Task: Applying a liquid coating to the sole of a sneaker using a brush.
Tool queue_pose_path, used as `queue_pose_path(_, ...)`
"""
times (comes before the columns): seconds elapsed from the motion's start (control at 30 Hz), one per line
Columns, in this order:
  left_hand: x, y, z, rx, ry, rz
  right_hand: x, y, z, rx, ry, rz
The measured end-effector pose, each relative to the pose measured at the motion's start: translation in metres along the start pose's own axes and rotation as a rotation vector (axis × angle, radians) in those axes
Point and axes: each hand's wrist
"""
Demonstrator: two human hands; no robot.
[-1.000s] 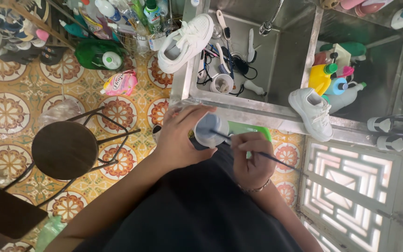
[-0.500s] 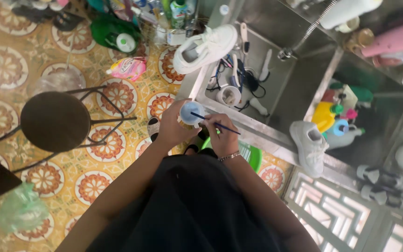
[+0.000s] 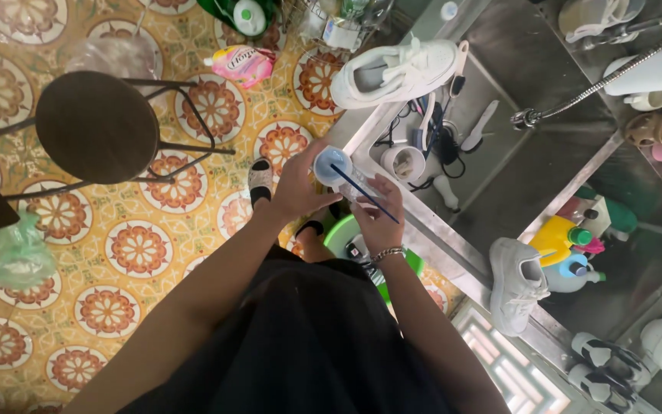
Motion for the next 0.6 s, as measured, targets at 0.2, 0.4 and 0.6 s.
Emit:
queue_pose_path(0.2, -0.010, 0.000, 0.007, -0.002, 0.055, -0.015, -0.026, 0.033, 0.024, -0.005, -0.068, -0.016)
queue_pose_path(0.4, -0.046, 0.017, -0.014, -0.053, 0.073, 0.160, -0.049, 0.067, 0.075, 0.002, -0.095, 0.041)
queue_pose_path(0.6, -0.115, 0.102, -0.062, 0.100, 0.305, 0.609, -0.092, 0.108, 0.116, -0.348, -0.133, 0.003)
Point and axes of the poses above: each hand's wrist, its own x-axis towards the middle knuckle, its own y-axis out of the back of the hand, z = x × y, and after that the axes turned 11 degrees about y, right-handed
